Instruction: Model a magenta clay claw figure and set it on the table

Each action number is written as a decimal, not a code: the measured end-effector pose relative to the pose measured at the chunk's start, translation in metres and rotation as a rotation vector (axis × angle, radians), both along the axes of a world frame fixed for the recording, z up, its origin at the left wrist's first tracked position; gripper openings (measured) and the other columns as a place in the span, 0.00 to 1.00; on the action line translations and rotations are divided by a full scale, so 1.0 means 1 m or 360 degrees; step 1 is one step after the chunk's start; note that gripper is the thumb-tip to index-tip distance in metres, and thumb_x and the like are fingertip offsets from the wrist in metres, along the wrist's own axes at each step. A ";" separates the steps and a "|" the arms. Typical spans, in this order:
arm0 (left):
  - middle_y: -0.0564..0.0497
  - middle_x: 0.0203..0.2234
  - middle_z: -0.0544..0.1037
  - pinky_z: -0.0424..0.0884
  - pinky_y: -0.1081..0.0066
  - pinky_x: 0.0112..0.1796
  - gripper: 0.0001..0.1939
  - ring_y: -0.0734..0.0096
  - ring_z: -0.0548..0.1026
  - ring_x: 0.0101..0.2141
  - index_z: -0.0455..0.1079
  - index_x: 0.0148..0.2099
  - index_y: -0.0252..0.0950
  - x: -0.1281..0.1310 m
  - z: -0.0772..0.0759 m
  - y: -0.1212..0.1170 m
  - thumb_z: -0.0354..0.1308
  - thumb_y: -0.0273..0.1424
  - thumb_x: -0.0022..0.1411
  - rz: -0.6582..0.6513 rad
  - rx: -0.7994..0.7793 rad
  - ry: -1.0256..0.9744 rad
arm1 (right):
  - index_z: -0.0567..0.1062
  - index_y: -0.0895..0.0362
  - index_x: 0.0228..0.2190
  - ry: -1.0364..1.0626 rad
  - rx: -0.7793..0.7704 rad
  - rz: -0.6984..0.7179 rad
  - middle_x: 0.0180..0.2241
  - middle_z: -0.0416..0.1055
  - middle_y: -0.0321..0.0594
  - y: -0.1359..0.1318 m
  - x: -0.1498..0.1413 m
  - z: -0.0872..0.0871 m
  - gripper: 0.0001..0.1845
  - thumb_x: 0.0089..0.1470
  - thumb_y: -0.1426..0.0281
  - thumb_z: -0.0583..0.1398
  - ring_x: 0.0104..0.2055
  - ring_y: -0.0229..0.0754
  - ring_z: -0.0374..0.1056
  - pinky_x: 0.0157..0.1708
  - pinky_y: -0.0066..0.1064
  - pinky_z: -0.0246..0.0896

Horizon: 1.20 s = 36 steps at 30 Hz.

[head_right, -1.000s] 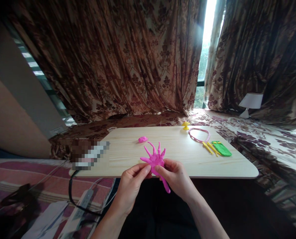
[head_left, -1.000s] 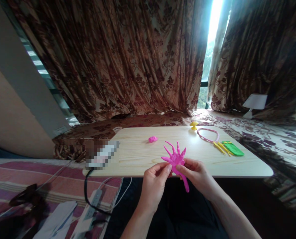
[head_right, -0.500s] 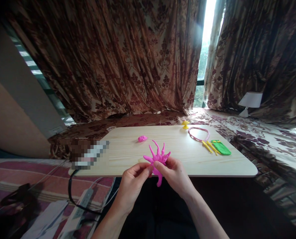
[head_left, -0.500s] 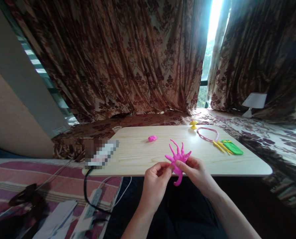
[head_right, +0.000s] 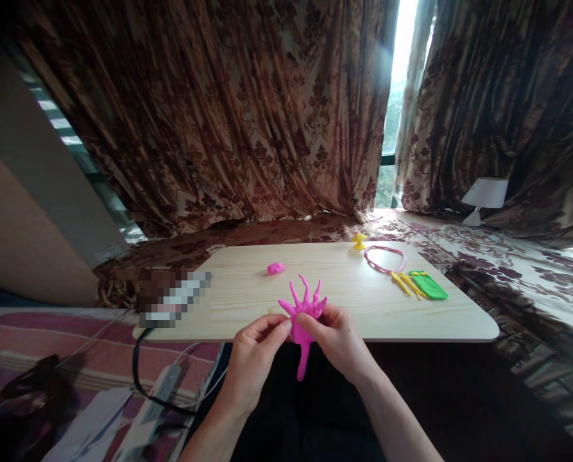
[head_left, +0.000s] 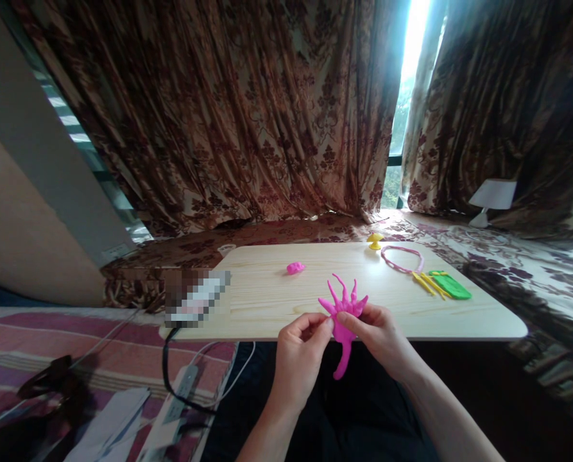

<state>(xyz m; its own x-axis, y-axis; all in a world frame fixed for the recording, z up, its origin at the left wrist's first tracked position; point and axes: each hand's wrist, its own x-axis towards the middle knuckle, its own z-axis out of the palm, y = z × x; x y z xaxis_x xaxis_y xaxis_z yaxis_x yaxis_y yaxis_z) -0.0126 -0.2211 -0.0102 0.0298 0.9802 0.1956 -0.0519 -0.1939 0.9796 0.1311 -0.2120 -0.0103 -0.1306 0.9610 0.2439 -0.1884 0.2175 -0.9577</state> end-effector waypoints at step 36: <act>0.49 0.28 0.78 0.69 0.72 0.35 0.15 0.67 0.74 0.32 0.75 0.39 0.34 0.004 -0.004 0.004 0.59 0.38 0.53 0.0052 -0.0011 -0.0155 | 0.79 0.59 0.31 0.0014 -0.0011 -0.0077 0.26 0.75 0.36 0.000 -0.002 0.001 0.12 0.48 0.62 0.63 0.29 0.39 0.68 0.33 0.29 0.62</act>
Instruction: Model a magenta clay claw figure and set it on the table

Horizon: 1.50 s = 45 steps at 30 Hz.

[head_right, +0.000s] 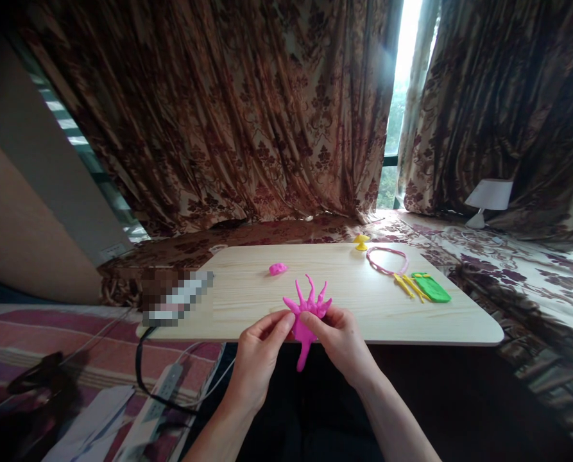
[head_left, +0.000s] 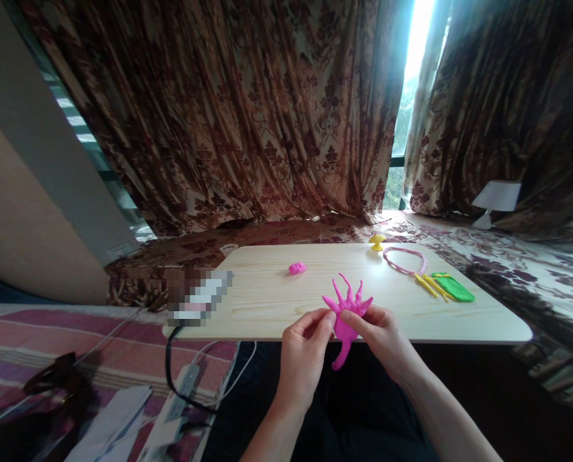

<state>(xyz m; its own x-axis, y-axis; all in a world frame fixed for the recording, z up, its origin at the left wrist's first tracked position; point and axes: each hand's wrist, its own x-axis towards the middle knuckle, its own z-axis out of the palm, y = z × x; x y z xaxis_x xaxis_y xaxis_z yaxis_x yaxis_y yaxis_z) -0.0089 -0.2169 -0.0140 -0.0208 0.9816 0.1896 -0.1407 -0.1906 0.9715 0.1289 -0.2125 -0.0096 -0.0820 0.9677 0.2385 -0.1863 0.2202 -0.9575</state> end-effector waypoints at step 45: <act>0.48 0.28 0.77 0.71 0.72 0.34 0.13 0.71 0.72 0.30 0.74 0.38 0.31 0.012 -0.007 -0.004 0.62 0.35 0.51 -0.0318 -0.0230 -0.0077 | 0.79 0.58 0.30 0.0123 0.0004 -0.0251 0.26 0.75 0.37 0.009 -0.004 -0.010 0.10 0.48 0.65 0.63 0.30 0.37 0.67 0.34 0.28 0.60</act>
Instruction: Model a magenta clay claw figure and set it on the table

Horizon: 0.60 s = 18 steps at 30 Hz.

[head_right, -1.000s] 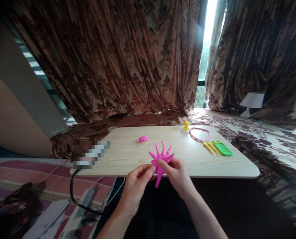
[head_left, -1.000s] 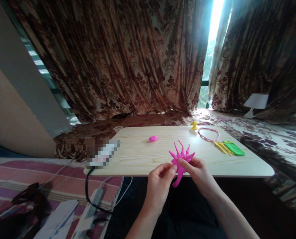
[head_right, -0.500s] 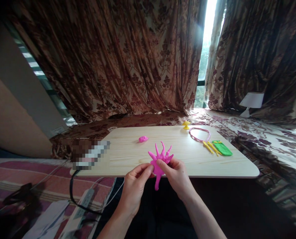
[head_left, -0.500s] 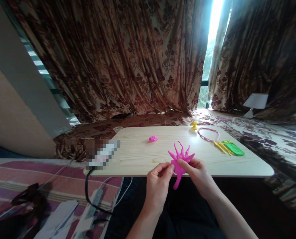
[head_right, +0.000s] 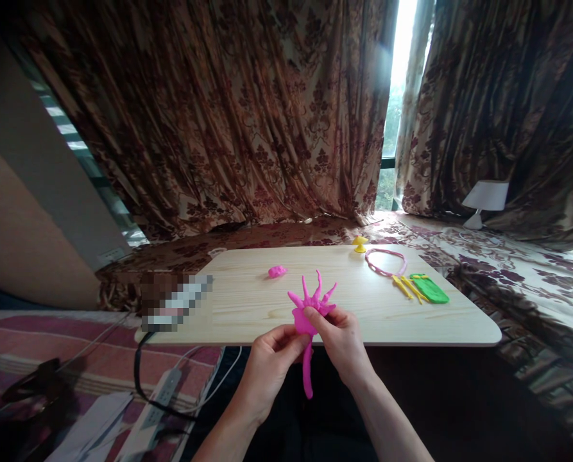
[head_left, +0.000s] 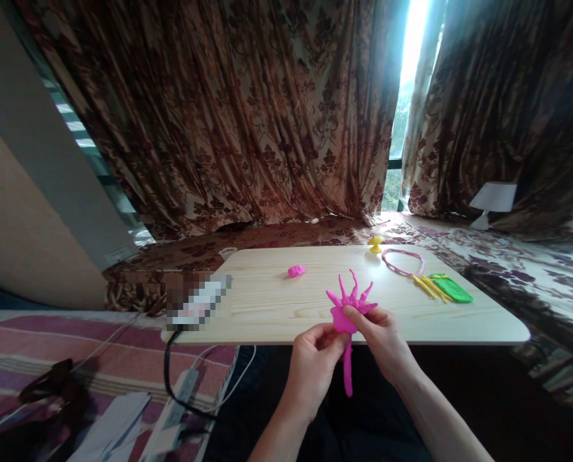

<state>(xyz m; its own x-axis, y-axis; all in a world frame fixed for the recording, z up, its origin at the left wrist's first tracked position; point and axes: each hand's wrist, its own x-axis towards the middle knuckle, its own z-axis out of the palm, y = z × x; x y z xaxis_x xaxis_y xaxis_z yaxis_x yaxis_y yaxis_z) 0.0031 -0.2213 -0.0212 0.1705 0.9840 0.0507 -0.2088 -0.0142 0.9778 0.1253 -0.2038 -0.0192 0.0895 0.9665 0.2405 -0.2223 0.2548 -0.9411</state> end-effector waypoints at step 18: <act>0.48 0.30 0.77 0.67 0.71 0.39 0.11 0.70 0.72 0.34 0.74 0.36 0.32 -0.028 0.017 0.025 0.62 0.33 0.50 0.0458 0.0204 -0.0358 | 0.73 0.60 0.26 -0.0656 0.0043 0.0285 0.21 0.69 0.37 -0.006 -0.029 -0.010 0.19 0.56 0.58 0.52 0.21 0.36 0.63 0.22 0.26 0.59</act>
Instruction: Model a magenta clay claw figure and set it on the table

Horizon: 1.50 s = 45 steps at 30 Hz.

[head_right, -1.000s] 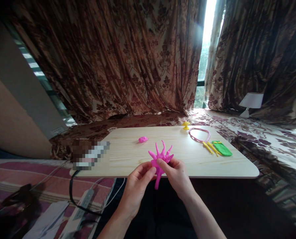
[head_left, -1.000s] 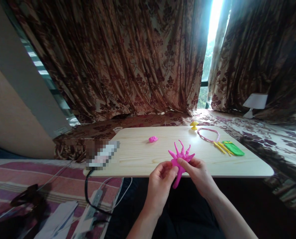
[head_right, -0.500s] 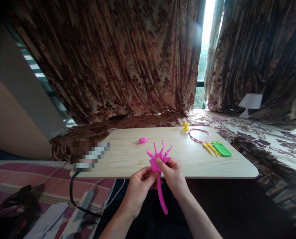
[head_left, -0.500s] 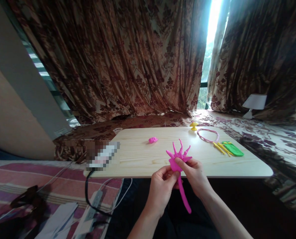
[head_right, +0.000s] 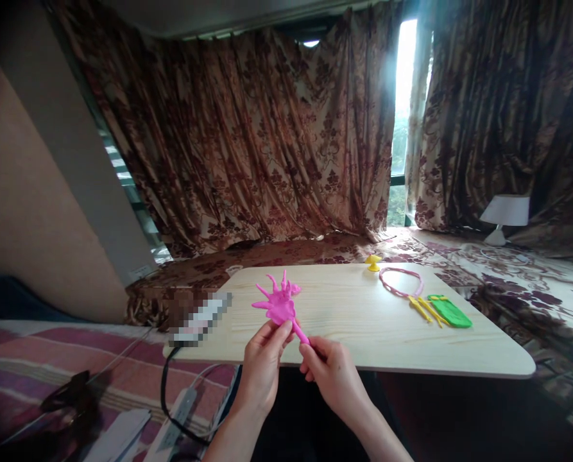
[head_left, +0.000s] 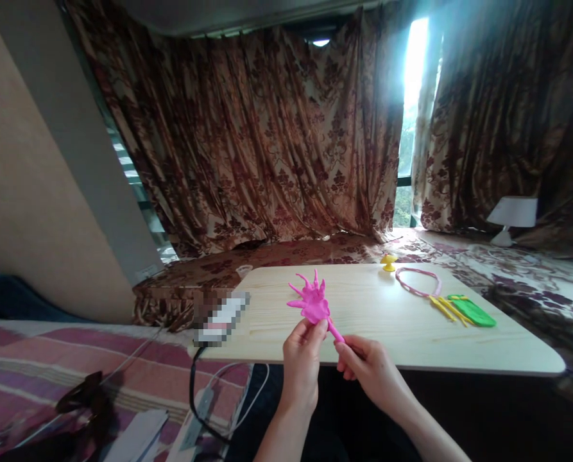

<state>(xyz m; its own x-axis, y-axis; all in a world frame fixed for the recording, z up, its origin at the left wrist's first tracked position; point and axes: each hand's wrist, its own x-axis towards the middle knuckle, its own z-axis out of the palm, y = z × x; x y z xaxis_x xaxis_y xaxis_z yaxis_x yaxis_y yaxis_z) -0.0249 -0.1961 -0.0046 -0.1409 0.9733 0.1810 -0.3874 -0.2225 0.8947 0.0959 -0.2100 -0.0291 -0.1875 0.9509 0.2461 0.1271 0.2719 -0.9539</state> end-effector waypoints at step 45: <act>0.50 0.27 0.76 0.65 0.74 0.31 0.15 0.72 0.69 0.29 0.74 0.42 0.33 0.022 0.008 -0.033 0.58 0.37 0.55 -0.0394 0.0036 0.0478 | 0.79 0.58 0.35 0.0570 -0.0040 -0.0038 0.28 0.76 0.38 0.010 0.040 0.042 0.17 0.47 0.59 0.62 0.30 0.39 0.67 0.35 0.30 0.58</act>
<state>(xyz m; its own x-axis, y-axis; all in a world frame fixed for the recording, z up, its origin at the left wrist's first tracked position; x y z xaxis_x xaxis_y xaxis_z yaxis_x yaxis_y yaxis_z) -0.0029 -0.2292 0.0036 0.1605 0.9665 0.2004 -0.1537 -0.1761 0.9723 0.1358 -0.1996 0.0124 -0.0712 0.9606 0.2688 -0.2104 0.2490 -0.9454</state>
